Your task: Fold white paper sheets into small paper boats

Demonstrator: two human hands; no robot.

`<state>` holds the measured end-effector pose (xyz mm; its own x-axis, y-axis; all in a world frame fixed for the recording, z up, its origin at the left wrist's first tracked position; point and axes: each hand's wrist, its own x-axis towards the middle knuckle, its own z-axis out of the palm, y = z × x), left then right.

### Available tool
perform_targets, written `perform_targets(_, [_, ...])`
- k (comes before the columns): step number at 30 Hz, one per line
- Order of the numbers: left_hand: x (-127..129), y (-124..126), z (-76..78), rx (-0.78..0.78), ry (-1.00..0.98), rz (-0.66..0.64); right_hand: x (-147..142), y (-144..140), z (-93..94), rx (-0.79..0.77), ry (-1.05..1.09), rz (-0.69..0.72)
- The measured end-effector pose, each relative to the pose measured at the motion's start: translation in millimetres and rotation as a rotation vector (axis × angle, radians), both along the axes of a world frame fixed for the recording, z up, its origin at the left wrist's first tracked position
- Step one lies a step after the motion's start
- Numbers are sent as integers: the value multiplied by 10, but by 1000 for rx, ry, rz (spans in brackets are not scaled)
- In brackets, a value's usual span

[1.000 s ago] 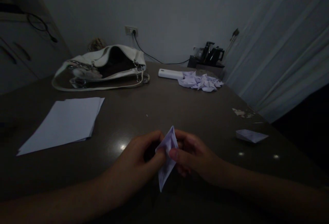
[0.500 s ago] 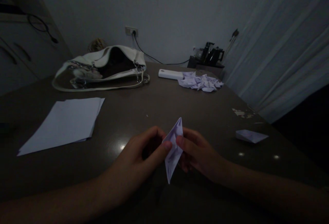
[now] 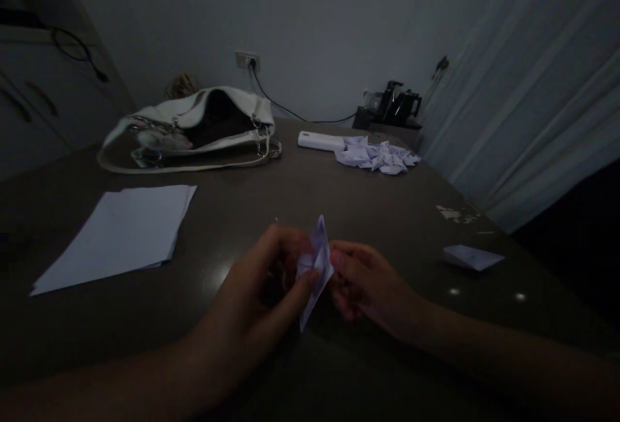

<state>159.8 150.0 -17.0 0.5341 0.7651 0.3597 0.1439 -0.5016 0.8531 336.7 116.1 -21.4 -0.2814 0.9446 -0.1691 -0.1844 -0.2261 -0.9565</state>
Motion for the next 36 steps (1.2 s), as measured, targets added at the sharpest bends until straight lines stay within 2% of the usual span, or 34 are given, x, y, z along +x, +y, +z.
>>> perform_targets(3, [-7, -4, 49, 115, 96, -7, 3, 6, 3, -16, 24, -22])
perform_targets(6, [-5, 6, 67, 132, 126, 28, 8, 12, 0, -28, 39, -33])
perform_targets(10, [-1, 19, 60, 142, 133, 28, 20, 13, -22, 30, 7, 8])
perform_targets(15, [7, 34, 40, 108, 143, 37, 41, 12, -33, 27, -42, 21])
perform_targets(27, [31, 50, 40, 15, 129, 42, 30, 17, -9, 18, -7, -12])
perform_targets(36, [34, 62, 56, 20, 135, 63, 34, 25, -15, -4, -4, -14])
